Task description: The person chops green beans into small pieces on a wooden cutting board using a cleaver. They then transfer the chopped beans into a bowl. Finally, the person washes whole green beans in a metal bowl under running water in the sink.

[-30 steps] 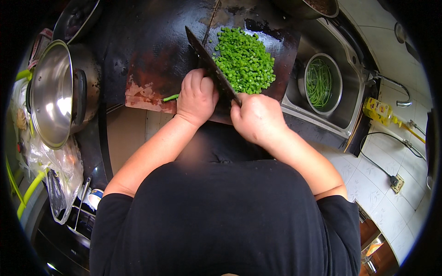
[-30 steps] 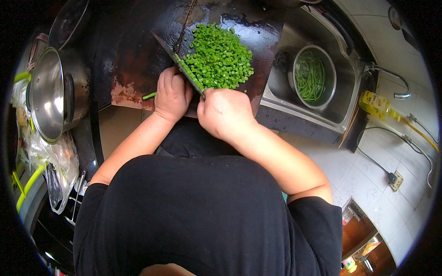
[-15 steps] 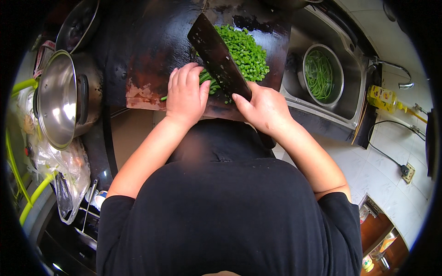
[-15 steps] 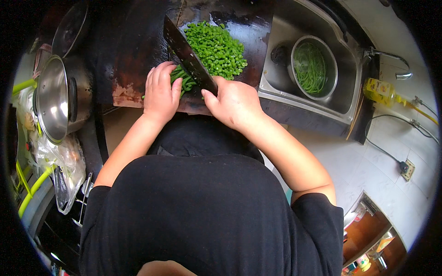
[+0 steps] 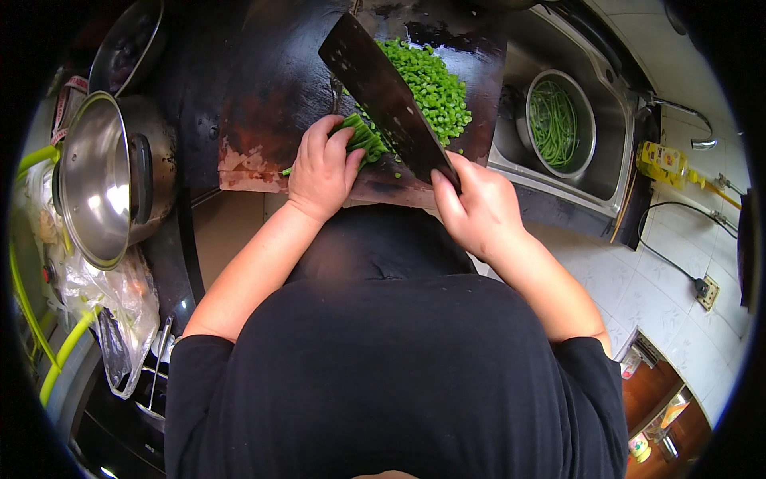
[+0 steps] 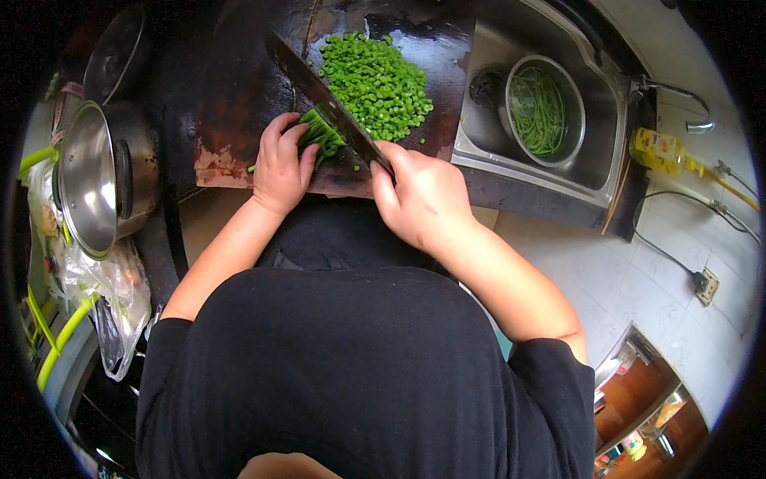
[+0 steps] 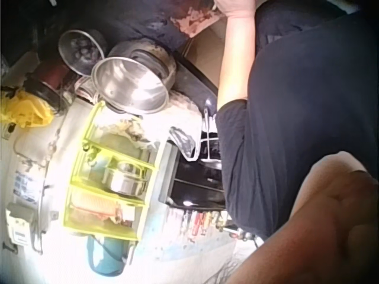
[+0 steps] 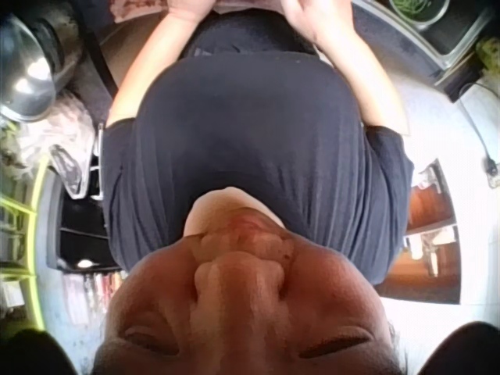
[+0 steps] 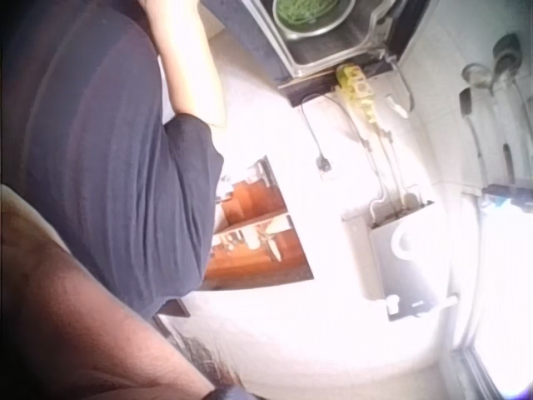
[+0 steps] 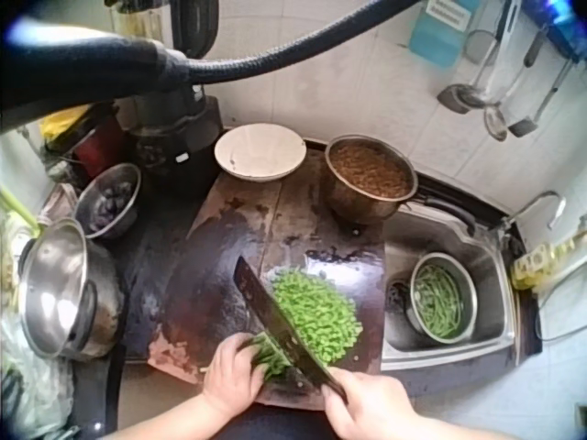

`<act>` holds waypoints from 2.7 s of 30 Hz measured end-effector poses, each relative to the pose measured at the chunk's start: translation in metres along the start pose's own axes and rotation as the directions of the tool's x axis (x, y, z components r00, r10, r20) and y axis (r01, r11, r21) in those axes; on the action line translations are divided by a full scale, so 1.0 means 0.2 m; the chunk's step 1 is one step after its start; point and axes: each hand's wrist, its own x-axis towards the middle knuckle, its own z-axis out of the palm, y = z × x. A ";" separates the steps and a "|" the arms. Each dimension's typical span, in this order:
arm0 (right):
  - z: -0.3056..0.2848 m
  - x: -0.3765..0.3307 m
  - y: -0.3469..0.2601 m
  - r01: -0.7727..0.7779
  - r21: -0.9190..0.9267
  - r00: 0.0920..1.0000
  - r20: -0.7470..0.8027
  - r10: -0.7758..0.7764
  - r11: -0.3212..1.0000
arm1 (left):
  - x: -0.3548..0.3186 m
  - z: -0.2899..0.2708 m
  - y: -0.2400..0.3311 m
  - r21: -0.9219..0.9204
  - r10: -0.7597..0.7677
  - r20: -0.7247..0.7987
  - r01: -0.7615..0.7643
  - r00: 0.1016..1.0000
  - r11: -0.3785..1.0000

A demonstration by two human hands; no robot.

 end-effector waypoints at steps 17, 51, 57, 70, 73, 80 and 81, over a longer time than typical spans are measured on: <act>-0.01 0.00 -0.09 -0.027 -0.167 0.974 0.219 0.064 0.986 | 0.03 -0.01 0.00 -0.005 -0.001 0.061 0.001 0.998 1.000; 0.11 0.10 -0.03 -0.103 -0.112 0.973 0.196 0.124 0.988 | 0.02 -0.02 -0.01 -0.076 0.013 -0.011 -0.014 1.000 0.997; -0.01 0.00 -0.02 -0.108 -0.023 0.982 0.152 0.110 0.994 | 0.02 -0.03 0.00 -0.109 -0.034 -0.035 0.030 0.999 0.994; 0.08 0.13 -0.11 -0.061 -0.192 0.955 0.274 0.113 0.979 | 0.03 -0.03 0.01 -0.086 -0.050 -0.002 0.050 0.999 0.995; 0.09 0.17 -0.12 -0.151 -0.149 0.943 0.276 0.188 0.977 | 0.01 -0.02 0.00 -0.058 -0.018 -0.004 0.018 1.000 0.998; 0.05 0.05 0.01 -0.196 0.040 0.965 0.187 0.186 0.980 | -0.01 -0.01 -0.03 -0.096 0.020 -0.047 -0.024 0.999 0.995; 0.01 0.03 -0.02 -0.154 -0.007 0.969 0.195 0.153 0.988 | -0.01 -0.01 -0.02 -0.089 0.020 -0.050 -0.024 0.999 0.996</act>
